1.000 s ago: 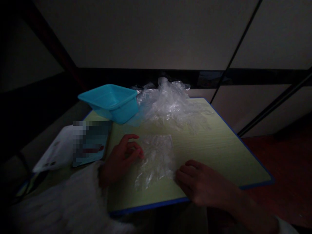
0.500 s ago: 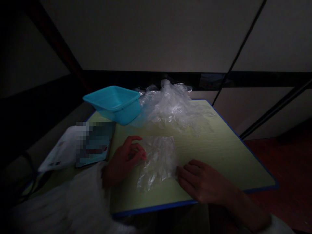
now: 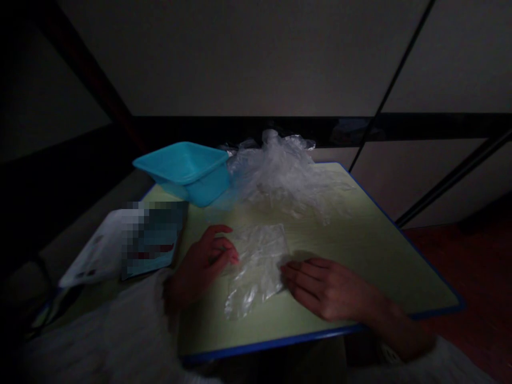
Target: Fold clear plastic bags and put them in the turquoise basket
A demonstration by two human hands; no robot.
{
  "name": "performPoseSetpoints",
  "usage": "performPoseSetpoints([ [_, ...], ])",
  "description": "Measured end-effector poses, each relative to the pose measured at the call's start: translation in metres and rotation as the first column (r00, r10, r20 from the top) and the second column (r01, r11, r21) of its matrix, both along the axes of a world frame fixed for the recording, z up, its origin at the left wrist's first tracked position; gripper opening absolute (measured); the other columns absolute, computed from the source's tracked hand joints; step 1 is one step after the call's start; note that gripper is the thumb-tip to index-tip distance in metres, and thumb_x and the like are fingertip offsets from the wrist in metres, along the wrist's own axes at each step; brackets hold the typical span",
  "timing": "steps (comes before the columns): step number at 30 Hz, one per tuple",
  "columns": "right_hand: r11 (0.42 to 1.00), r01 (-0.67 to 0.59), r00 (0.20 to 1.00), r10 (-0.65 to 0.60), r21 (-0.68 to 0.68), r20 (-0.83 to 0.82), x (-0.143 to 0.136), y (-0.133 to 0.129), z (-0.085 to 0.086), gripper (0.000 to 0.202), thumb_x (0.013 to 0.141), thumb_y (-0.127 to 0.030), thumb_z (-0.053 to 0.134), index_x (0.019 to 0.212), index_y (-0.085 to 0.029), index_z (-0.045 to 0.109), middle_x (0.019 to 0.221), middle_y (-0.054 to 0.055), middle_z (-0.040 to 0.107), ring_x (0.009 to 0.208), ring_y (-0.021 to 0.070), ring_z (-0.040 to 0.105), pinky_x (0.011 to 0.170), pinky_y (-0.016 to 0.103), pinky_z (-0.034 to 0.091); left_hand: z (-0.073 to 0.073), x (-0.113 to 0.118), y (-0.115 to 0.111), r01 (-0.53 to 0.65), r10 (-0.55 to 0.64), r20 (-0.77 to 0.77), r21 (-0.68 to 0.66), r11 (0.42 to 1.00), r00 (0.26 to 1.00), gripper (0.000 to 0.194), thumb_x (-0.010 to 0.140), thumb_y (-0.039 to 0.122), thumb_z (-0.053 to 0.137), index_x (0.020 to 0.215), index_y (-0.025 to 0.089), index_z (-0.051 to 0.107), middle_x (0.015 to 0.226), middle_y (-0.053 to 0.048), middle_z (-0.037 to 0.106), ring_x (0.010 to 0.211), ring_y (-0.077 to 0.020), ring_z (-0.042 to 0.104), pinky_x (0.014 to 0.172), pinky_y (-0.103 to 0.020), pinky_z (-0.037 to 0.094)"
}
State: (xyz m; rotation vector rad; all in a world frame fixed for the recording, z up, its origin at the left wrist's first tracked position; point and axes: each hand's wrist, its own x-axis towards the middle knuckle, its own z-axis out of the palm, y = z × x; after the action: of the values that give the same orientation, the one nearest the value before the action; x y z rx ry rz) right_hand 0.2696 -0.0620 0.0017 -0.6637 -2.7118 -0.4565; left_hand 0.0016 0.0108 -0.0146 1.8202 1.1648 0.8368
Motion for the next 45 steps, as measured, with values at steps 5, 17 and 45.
performPoseSetpoints([
  [5, 0.994, 0.054, 0.998, -0.057, -0.090, -0.027, 0.002, 0.004, -0.005, 0.031, 0.097, -0.016, 0.037, 0.111, -0.016, 0.066, 0.114, 0.007, 0.069, 0.108, 0.0152, 0.063, 0.089, 0.027, 0.054, -0.001, 0.000, 0.000, -0.027, 0.029, -0.037, 0.038, 0.999, 0.999, 0.021, 0.078, 0.023, 0.052, 0.098, 0.023, 0.050, 0.071, 0.004, 0.064, 0.064, -0.0154, 0.065, 0.062, -0.026, 0.048],
  [17, 0.990, 0.000, 0.993, -0.017, -0.140, -0.116, 0.007, 0.010, -0.018, 0.026, 0.095, -0.015, 0.043, 0.108, -0.014, 0.066, 0.110, 0.010, 0.070, 0.107, 0.0196, 0.063, 0.089, 0.034, 0.055, 0.002, -0.002, -0.002, -0.033, 0.040, -0.071, 0.086, 0.996, 0.997, 0.025, 0.079, 0.017, 0.047, 0.103, 0.022, 0.048, 0.062, 0.005, 0.062, 0.060, -0.0148, 0.063, 0.059, -0.024, 0.046],
  [45, 0.395, -0.032, 0.595, -0.730, -0.918, -0.335, -0.012, 0.067, -0.009, 0.038, 0.079, -0.051, 0.059, 0.062, -0.017, 0.053, 0.053, -0.002, 0.049, 0.047, 0.0099, 0.043, 0.041, 0.020, 0.030, 0.003, 0.002, 0.006, -0.092, 0.092, 0.036, -0.002, 0.996, 0.995, 0.011, 0.079, 0.021, 0.045, 0.088, 0.022, 0.051, 0.070, 0.003, 0.063, 0.058, -0.0144, 0.063, 0.064, -0.028, 0.048],
])
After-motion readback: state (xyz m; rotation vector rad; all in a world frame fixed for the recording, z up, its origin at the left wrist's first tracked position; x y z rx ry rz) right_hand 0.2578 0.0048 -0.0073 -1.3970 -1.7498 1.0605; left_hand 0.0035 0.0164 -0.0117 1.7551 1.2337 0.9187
